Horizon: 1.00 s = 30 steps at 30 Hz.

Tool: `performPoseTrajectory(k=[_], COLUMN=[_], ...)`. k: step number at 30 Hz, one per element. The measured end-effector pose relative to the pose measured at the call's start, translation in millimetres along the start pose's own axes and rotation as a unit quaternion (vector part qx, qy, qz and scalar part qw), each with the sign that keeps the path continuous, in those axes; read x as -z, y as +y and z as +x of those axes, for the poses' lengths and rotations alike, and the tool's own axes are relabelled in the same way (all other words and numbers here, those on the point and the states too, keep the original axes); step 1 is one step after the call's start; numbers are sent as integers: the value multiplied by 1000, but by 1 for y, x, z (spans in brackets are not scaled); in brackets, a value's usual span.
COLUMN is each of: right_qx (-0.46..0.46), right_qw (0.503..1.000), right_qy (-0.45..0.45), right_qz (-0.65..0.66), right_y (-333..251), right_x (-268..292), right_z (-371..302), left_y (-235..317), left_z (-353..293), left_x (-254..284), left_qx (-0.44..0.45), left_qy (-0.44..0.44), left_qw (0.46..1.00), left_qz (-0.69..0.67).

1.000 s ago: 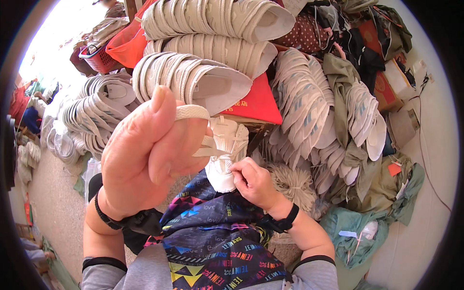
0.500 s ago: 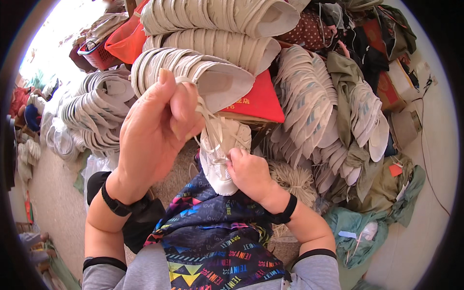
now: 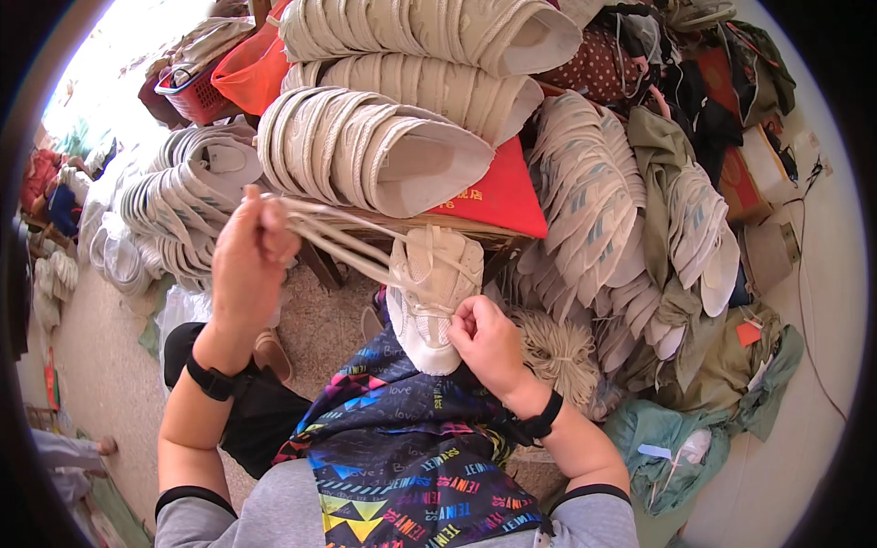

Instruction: The recorder is lacing shoe components (uppers) in a manufacturing setting.

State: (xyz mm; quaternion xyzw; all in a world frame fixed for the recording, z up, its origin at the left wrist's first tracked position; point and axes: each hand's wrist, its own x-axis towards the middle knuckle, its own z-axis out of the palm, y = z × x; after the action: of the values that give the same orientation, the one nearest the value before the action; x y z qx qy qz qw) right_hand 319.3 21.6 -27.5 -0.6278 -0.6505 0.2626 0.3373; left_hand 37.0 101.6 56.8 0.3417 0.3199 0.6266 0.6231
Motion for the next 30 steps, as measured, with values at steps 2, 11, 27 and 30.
performPoseTrajectory(k=[2, 11, 27, 30], right_qx=[76, 363, -72, -176], right_qw=[997, 912, 861, 796], right_qy=[1, -79, -75, 6], right_qz=[-20, -175, 499, 579], right_y=[-11, -32, -35, 17], right_x=[1, 6, 99, 168], right_z=[-7, -7, 112, 123], left_y=[3, 20, 42, 43], left_z=[5, -5, 20, 41], left_x=[29, 124, 150, 248], left_qx=[30, 203, 179, 158], left_qy=[41, 122, -49, 120], left_qw=[997, 915, 909, 907], left_qz=[-58, -327, -373, -371])
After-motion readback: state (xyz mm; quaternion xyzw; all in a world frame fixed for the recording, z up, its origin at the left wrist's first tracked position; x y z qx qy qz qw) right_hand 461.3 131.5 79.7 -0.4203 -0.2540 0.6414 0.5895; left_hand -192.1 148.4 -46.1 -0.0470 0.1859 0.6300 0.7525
